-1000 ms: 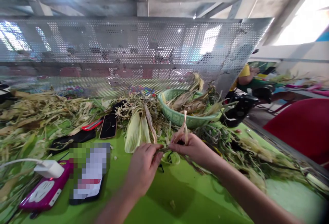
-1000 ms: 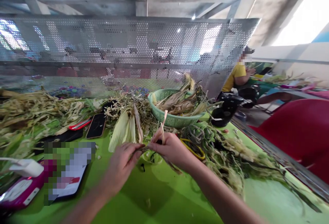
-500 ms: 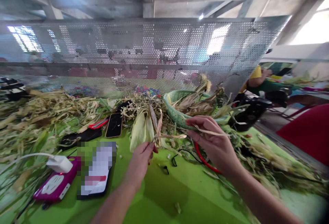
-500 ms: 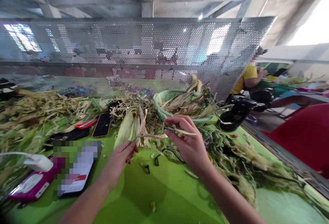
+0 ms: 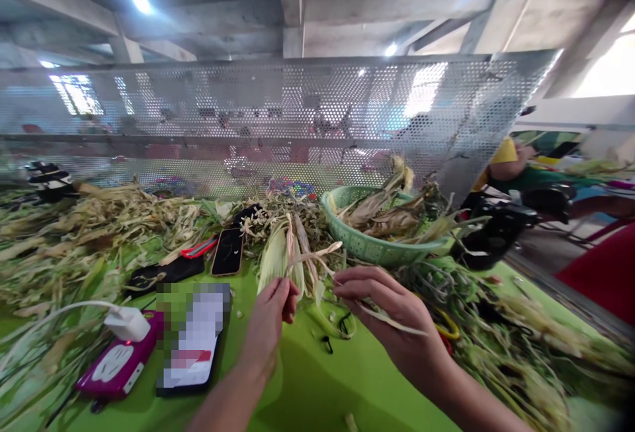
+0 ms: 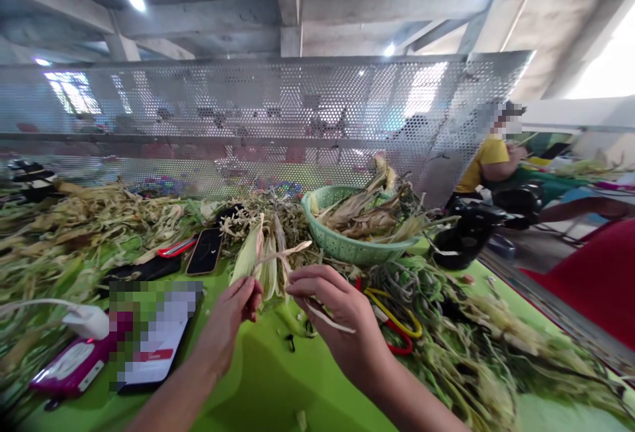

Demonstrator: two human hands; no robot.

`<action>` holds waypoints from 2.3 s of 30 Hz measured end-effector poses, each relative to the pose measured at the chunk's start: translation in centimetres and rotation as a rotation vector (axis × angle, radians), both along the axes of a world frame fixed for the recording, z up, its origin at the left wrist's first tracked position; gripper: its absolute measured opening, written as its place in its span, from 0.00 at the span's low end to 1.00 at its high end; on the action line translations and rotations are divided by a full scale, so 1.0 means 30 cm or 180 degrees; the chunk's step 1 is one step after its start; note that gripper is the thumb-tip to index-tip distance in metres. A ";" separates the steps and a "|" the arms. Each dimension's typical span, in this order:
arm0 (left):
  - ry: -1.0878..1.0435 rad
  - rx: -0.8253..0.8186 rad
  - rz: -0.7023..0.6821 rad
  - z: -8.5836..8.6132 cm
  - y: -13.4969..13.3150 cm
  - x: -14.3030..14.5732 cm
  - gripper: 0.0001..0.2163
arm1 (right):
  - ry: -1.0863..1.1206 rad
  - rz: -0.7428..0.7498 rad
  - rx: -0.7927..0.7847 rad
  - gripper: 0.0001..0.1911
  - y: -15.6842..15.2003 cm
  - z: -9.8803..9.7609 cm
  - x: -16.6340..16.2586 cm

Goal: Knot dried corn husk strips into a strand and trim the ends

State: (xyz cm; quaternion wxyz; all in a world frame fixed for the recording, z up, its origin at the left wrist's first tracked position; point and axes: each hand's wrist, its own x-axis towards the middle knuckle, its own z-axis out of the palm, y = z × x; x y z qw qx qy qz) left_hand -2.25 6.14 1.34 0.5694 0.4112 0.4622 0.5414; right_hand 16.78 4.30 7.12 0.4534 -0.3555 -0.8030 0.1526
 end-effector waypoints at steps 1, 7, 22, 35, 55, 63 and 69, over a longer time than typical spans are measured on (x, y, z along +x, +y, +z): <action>-0.0034 -0.0001 0.0035 0.002 0.001 -0.001 0.19 | 0.0098 0.0036 -0.0084 0.08 0.000 0.002 0.000; 0.0142 0.0115 0.0192 0.013 -0.001 -0.007 0.17 | 0.1007 0.0136 -0.1279 0.08 0.010 -0.021 -0.007; 0.0010 0.0047 -0.0466 0.005 -0.030 0.039 0.20 | 0.1683 0.0238 -0.1909 0.15 0.047 -0.052 -0.025; 0.0472 0.0090 -0.0462 -0.004 -0.031 0.033 0.20 | 0.1875 0.0139 -0.1950 0.14 0.056 -0.040 -0.010; -0.0217 -0.0113 -0.0043 -0.035 0.002 0.001 0.19 | 0.2423 -0.0138 -0.1977 0.15 0.087 -0.030 0.042; -0.0049 -0.0043 -0.0455 -0.018 -0.022 0.017 0.19 | 0.1736 -0.0038 -0.1901 0.14 0.068 -0.059 -0.004; 0.0136 0.0039 -0.0780 -0.022 -0.030 0.031 0.20 | 0.1680 0.0050 -0.1881 0.15 0.066 -0.073 -0.024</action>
